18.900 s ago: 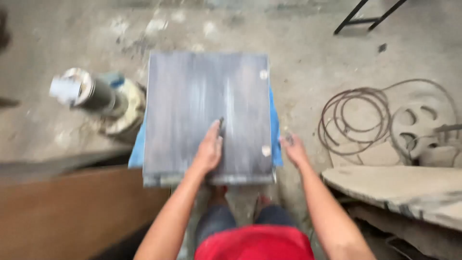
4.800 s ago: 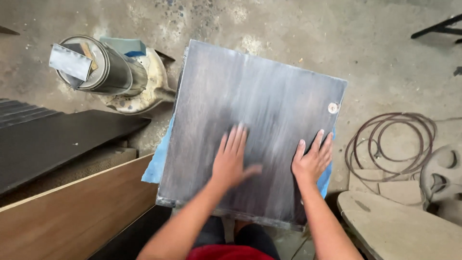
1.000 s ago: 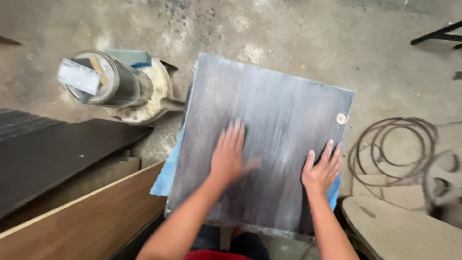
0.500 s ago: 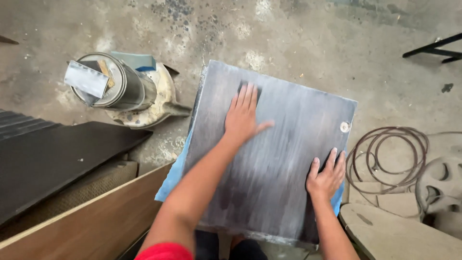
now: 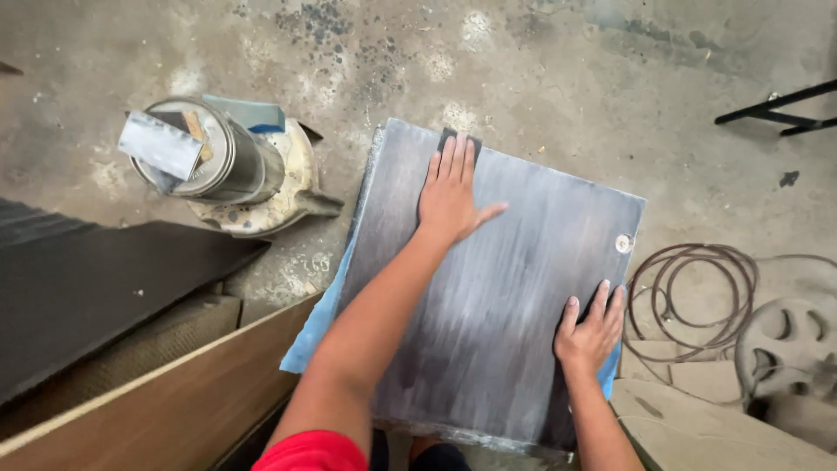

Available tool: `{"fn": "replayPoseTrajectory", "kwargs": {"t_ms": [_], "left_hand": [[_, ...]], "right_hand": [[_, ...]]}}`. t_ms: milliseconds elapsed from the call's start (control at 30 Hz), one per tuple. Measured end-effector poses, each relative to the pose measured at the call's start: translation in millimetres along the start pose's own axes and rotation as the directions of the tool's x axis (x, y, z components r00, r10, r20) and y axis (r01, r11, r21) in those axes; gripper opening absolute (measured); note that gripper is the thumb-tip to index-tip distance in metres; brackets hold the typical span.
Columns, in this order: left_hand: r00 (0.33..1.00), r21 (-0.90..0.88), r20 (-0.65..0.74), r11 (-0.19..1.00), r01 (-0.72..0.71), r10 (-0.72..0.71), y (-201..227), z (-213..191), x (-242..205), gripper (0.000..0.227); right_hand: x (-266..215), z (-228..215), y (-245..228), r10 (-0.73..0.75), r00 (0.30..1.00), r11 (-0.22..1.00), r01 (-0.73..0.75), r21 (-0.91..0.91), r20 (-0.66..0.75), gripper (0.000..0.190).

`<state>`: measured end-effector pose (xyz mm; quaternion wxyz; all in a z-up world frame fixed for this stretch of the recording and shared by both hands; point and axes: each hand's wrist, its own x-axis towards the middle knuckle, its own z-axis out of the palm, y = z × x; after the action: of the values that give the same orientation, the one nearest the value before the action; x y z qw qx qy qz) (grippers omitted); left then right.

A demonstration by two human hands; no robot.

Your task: Manually sanding a flat rectangular board with sandpaper in a workshop environment.

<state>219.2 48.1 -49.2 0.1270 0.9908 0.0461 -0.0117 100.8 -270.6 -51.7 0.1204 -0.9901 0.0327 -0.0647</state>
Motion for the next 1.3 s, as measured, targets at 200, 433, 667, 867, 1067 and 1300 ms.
{"fn": "replayPoseTrajectory", "kwargs": {"t_ms": [200,433,667,867,1067,1300], "left_hand": [[0.996,-0.029,0.085,0.999,-0.03,0.032,4.1,-11.0,-109.5,0.132],[0.998,-0.025,0.063,1.0,0.016,-0.014,-6.6,0.8,-5.6,0.132],[0.994,-0.122,0.107,0.992,0.019,-0.006,-12.3,-5.7,-37.8,0.127],[0.999,-0.112,0.046,0.993,0.033,-0.028,-23.8,-0.9,-2.5,0.124],[0.995,-0.047,0.1,0.999,-0.007,0.011,-28.9,-3.1,-29.8,0.127],[1.0,-0.049,0.007,0.999,-0.003,0.003,-33.3,-2.6,-26.2,0.129]], "right_hand": [[-2.1,3.6,4.7,0.002,1.0,1.0,-0.002,-0.005,-0.009,0.068],[-1.0,5.4,5.5,-0.056,0.997,0.998,0.055,-0.013,-0.059,0.065],[-0.7,1.8,2.3,0.013,1.0,1.0,-0.013,0.004,0.021,0.068],[-1.7,2.9,2.0,-0.041,0.999,0.999,0.041,-0.007,-0.036,0.065],[-1.8,-1.9,-1.6,-0.011,1.0,1.0,0.011,0.003,-0.01,0.065],[-0.7,-0.5,2.2,-0.035,0.999,0.999,0.035,0.0,-0.012,0.066]]}}
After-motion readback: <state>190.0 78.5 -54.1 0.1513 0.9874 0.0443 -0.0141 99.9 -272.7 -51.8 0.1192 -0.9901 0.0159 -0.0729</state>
